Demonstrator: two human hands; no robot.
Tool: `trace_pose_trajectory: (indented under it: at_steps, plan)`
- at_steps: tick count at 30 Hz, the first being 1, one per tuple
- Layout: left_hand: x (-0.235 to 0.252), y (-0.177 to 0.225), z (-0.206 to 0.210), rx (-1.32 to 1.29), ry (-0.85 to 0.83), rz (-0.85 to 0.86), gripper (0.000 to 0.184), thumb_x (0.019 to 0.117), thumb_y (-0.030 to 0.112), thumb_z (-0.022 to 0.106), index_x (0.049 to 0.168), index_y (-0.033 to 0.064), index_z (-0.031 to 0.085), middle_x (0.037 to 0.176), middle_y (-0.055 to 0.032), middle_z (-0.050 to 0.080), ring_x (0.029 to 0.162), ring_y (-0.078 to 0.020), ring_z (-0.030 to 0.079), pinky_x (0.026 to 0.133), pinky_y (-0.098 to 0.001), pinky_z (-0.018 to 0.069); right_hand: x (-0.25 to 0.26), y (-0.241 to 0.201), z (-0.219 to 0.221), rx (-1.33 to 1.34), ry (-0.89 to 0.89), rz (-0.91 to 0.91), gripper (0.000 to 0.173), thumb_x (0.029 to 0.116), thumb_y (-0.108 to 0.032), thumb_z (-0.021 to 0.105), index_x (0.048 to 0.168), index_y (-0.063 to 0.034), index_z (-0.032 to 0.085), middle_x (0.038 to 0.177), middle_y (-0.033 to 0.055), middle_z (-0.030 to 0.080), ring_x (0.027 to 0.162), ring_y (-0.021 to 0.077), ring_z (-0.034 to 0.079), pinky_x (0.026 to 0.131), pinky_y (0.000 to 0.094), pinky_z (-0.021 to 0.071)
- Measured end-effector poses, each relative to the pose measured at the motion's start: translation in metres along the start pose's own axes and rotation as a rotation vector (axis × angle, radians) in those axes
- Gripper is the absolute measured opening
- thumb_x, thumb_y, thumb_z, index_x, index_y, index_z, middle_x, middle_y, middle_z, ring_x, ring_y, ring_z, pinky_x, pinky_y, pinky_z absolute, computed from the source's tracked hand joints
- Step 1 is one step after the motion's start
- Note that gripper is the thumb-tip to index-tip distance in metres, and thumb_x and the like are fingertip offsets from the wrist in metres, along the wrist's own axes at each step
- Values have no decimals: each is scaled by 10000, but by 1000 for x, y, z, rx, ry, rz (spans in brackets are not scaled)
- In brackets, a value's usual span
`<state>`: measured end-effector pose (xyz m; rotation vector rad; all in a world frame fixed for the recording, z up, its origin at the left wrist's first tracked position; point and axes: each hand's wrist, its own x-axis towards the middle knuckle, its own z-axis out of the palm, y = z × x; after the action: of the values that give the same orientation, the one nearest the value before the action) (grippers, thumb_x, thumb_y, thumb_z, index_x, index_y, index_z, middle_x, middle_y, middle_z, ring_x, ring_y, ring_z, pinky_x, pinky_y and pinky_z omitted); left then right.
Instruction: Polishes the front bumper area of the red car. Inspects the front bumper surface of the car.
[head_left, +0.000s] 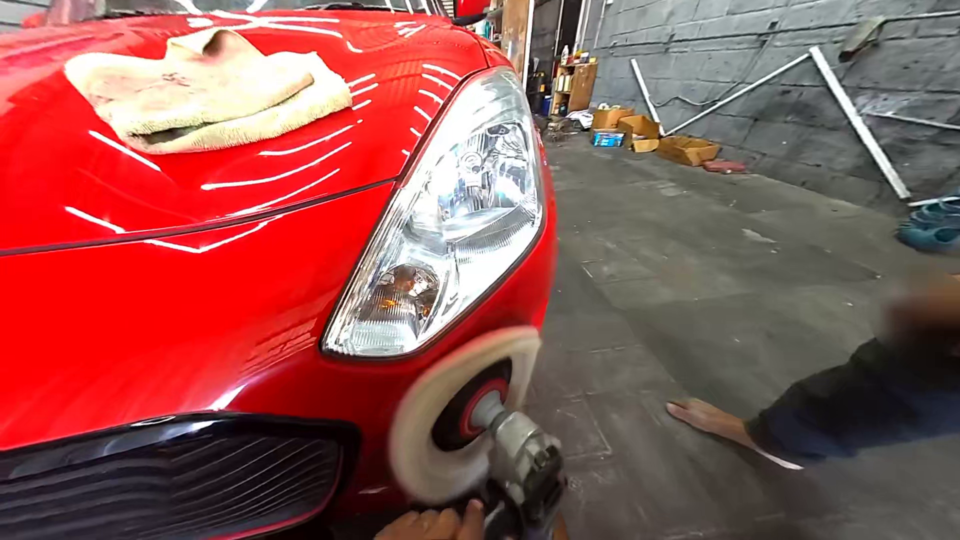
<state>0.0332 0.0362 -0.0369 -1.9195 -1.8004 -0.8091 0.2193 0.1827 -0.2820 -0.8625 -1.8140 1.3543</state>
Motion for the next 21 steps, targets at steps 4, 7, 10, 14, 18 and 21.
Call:
trace_pose_trajectory:
  at_steps: [4, 7, 10, 14, 18, 21]
  plan:
    - [84, 15, 10, 10, 89, 126, 487, 1012, 586, 498, 1005, 179, 765, 622, -9, 572, 474, -167, 534, 424, -325, 433, 13, -34, -6, 353, 50, 74, 726, 710, -311, 896, 1222, 61, 540, 1052, 10, 708, 977, 34, 681, 927, 280, 575]
    - [141, 22, 22, 9, 111, 211, 485, 1038, 554, 440, 883, 174, 698, 603, -4, 540, 467, -176, 540, 404, -331, 422, 34, -56, -21, 529, 69, 137, 524, 768, -162, 838, 1182, -39, 543, 937, -17, 729, 868, 86, 715, 864, 317, 602]
    - [174, 27, 25, 9, 74, 240, 483, 1022, 552, 464, 839, 171, 697, 590, -10, 558, 486, -189, 583, 414, -352, 442, 47, -41, -22, 646, 25, -31, 388, 824, -369, 842, 1059, -113, 669, 775, 28, 734, 669, 152, 704, 697, 364, 615]
    - [159, 23, 22, 0, 107, 239, 514, 1017, 598, 444, 834, 180, 683, 581, 3, 534, 467, -172, 553, 400, -337, 421, 37, -38, -15, 646, -37, -40, 370, 857, -344, 818, 1069, -85, 657, 764, 57, 717, 654, 185, 691, 692, 395, 608]
    - [78, 7, -6, -17, 177, 166, 455, 1025, 571, 491, 980, 198, 748, 624, 9, 557, 486, -149, 530, 429, -314, 428, 9, -49, 6, 379, 41, -15, 553, 751, -176, 862, 1186, 19, 583, 959, 16, 736, 867, 81, 716, 847, 316, 616]
    - [11, -9, -30, -49, 212, 89, 270, 985, 433, 642, 1067, 208, 767, 668, -13, 617, 561, -151, 586, 517, -315, 487, 6, -53, 15, 131, 16, -82, 707, 685, -246, 929, 1205, 101, 599, 1058, 99, 732, 992, 74, 697, 950, 293, 576]
